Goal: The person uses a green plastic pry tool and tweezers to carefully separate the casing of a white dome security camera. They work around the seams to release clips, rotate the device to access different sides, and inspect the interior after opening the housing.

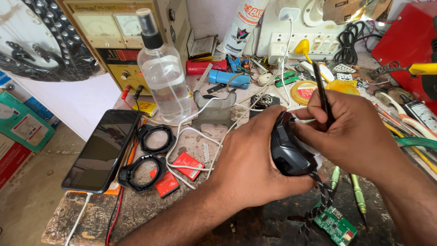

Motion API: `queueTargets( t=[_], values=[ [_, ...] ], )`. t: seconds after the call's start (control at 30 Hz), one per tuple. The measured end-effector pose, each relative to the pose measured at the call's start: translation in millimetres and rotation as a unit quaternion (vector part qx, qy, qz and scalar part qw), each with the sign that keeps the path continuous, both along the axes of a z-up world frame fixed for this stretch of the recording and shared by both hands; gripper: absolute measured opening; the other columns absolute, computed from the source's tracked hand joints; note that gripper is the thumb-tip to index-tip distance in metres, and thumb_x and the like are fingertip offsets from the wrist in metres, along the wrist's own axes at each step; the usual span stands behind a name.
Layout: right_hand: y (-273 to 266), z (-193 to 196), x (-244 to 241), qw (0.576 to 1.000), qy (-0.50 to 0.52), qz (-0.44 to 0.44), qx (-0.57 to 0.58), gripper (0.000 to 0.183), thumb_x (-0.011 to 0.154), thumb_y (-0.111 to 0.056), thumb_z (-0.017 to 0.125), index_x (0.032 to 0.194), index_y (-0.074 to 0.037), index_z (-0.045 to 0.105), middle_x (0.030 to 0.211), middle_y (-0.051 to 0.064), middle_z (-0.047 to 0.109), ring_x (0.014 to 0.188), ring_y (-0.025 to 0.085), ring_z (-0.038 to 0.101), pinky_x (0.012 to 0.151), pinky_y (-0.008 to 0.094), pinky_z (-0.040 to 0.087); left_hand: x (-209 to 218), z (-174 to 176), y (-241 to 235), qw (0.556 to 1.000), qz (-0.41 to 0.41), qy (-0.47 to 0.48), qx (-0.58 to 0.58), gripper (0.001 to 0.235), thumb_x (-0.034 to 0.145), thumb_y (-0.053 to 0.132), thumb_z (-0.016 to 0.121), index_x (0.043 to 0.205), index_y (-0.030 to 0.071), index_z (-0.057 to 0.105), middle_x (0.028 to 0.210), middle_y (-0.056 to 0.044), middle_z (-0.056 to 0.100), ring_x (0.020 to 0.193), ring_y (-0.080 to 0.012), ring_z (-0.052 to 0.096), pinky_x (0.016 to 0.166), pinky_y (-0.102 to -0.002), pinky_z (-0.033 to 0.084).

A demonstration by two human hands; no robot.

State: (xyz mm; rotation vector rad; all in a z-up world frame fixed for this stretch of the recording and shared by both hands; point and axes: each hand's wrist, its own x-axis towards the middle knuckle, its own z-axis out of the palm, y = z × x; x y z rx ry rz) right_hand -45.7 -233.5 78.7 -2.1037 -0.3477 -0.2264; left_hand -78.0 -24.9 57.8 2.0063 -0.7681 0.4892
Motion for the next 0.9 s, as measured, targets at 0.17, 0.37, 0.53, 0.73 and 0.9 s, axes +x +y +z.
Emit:
queueTargets(
  t=[0.17, 0.37, 0.53, 0.73, 0.9],
  values=[
    [0.3, 0.3, -0.6, 1.0, -0.023, -0.002, -0.008, 0.04, 0.082, 0.0, 0.077, 0.072, -0.009, 0.039, 0.082, 0.006, 0.068, 0.088, 0.008, 0.068, 0.069, 0.024, 0.059, 3.3, -3.9, 0.3, 0.999, 0.0, -0.026, 0.02, 0.102, 0.061, 0.045, 0.089, 0.141, -0.005, 0.049, 0.123, -0.023, 0.069, 0.109, -0.0387, 0.071, 0.095, -0.046, 0.057],
    [-6.3, -1.3, 2.8, 1.0, -0.005, -0.014, 0.003, 0.037, 0.08, -0.002, 0.077, 0.072, -0.009, 0.041, 0.087, 0.006, 0.072, 0.09, 0.008, 0.071, 0.07, 0.026, 0.06, 9.3, -10.5, -1.8, 1.0, -0.023, -0.001, -0.013, 0.103, 0.06, 0.046, 0.091, 0.142, -0.003, 0.051, 0.122, -0.019, 0.072, 0.112, -0.0328, 0.074, 0.098, -0.041, 0.059],
    [-19.9, 4.4, 8.8, 0.992, 0.056, 0.046, 0.105, 0.04, 0.093, -0.009, 0.083, 0.084, -0.007, 0.045, 0.1, 0.022, 0.072, 0.093, 0.018, 0.066, 0.075, 0.033, 0.055, 25.1, -13.5, 4.4, 0.983, -0.128, 0.052, -0.118, 0.097, 0.062, 0.032, 0.093, 0.144, -0.001, 0.052, 0.127, -0.012, 0.073, 0.116, -0.0192, 0.075, 0.104, -0.034, 0.059],
    [-24.6, 4.7, 6.6, 0.967, 0.062, 0.197, 0.146, 0.04, 0.077, -0.017, 0.082, 0.09, -0.015, 0.045, 0.138, 0.018, 0.066, 0.109, 0.014, 0.066, 0.085, 0.031, 0.058, 35.5, -16.6, 10.0, 0.923, -0.212, 0.182, -0.265, 0.087, 0.067, 0.02, 0.092, 0.142, -0.001, 0.052, 0.125, -0.009, 0.07, 0.116, -0.0144, 0.067, 0.108, -0.032, 0.055],
    [-16.6, -5.6, 8.2, 0.972, 0.065, 0.149, 0.17, 0.039, 0.078, -0.018, 0.084, 0.092, -0.012, 0.048, 0.134, 0.016, 0.07, 0.103, 0.014, 0.066, 0.083, 0.031, 0.059, 44.7, -22.7, 14.3, 0.888, -0.274, 0.232, -0.286, 0.09, 0.067, 0.018, 0.093, 0.143, -0.002, 0.05, 0.126, -0.008, 0.066, 0.116, -0.0149, 0.063, 0.104, -0.033, 0.053]
  ],
)
